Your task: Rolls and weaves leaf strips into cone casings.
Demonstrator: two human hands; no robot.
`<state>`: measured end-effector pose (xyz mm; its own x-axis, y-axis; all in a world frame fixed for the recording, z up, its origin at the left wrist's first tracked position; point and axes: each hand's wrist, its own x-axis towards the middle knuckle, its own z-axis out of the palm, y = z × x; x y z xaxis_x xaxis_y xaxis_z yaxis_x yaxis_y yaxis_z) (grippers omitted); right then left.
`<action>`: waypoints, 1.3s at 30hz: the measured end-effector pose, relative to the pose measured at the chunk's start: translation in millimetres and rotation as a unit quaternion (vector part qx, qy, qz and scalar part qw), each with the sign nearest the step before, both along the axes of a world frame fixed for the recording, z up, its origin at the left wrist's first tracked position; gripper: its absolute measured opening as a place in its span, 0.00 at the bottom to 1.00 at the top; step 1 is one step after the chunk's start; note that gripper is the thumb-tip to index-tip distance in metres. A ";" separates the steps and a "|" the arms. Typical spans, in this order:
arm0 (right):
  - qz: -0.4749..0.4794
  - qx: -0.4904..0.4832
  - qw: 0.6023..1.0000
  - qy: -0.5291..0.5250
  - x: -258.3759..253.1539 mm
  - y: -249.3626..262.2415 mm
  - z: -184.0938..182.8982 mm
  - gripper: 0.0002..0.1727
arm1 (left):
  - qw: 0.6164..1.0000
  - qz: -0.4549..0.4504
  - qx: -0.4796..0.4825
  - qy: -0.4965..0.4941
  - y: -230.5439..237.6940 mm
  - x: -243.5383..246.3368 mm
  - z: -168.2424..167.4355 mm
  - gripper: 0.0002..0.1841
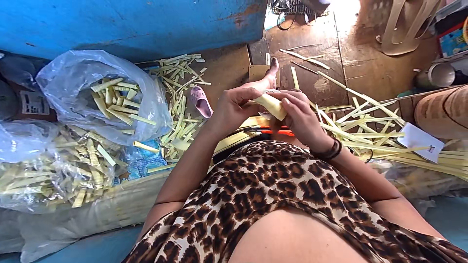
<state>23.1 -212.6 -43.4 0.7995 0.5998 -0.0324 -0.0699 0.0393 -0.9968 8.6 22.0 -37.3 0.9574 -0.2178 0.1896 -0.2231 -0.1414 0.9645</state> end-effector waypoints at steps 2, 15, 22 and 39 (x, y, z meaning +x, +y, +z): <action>-0.041 -0.144 0.948 -0.281 2.4 7.0 -0.9 0.26 | 1.000 0.005 -0.012 0.012 -0.4 0.3 -1.1 0.10; -0.014 -0.003 1.000 0.014 1.8 7.5 -7.5 0.20 | 0.998 -0.030 -0.037 0.030 3.8 6.4 -4.8 0.14; -0.071 -0.104 0.949 -0.289 5.5 8.7 -21.8 0.26 | 0.997 -0.022 -0.048 0.052 7.6 8.8 -3.8 0.15; -0.063 -0.104 0.962 -0.244 2.2 0.2 -33.3 0.23 | 0.992 -0.029 -0.064 0.104 16.0 13.3 -8.3 0.15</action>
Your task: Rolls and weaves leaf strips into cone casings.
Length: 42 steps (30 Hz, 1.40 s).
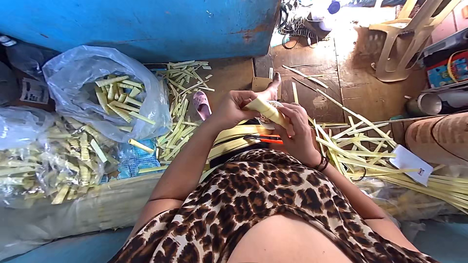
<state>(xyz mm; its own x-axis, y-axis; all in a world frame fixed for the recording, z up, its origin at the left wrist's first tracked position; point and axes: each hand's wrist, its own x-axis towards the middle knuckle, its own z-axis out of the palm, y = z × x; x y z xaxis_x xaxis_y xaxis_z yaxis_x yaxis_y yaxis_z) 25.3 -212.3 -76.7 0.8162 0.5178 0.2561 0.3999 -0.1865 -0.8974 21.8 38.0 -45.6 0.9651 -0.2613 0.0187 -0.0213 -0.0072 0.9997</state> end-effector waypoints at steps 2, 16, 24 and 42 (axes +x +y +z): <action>-0.002 0.088 0.974 0.207 -1.7 -0.3 -0.8 0.19 | 1.000 -0.001 0.001 0.004 1.3 0.9 0.2 0.16; -0.023 0.048 0.991 0.122 -2.2 -7.0 -6.7 0.19 | 1.000 0.012 -0.004 0.011 7.7 5.1 0.6 0.14; -0.017 0.135 0.945 0.297 -0.6 -8.8 -4.2 0.20 | 1.000 0.002 0.020 0.019 11.8 9.0 7.4 0.13; -0.019 0.223 0.876 0.428 -4.8 -14.3 0.1 0.23 | 0.999 -0.002 0.029 0.043 17.5 14.9 19.7 0.14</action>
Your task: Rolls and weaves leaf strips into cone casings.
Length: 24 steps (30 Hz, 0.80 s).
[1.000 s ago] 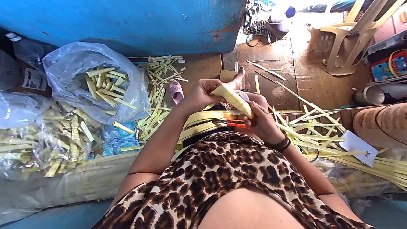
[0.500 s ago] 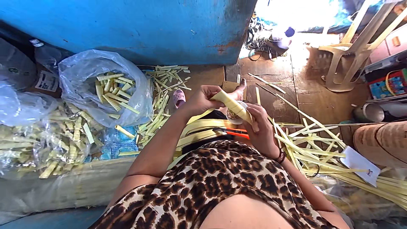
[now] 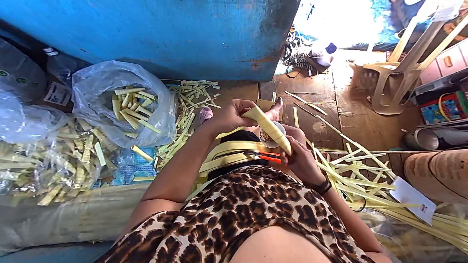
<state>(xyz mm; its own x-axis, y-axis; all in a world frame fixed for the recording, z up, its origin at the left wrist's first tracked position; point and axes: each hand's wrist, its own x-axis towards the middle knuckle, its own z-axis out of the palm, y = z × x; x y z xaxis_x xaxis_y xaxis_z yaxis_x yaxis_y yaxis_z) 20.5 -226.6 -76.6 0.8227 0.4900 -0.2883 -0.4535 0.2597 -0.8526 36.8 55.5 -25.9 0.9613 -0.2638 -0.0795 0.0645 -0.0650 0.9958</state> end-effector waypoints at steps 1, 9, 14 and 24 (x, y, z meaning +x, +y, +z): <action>-0.001 -0.071 0.990 -0.125 -0.9 -1.7 -4.7 0.19 | 1.000 0.004 0.003 0.001 0.4 0.7 -0.1 0.14; 0.006 0.005 1.000 0.020 1.1 -2.6 2.0 0.24 | 1.000 -0.012 0.006 -0.007 4.7 7.4 4.8 0.15; -0.010 -0.190 0.910 -0.370 1.0 -9.4 -18.6 0.19 | 1.000 -0.001 0.000 -0.003 8.0 9.7 5.3 0.16; -0.012 -0.269 0.875 -0.403 0.4 -13.0 -20.4 0.22 | 1.000 0.000 0.012 -0.011 12.8 10.4 5.6 0.15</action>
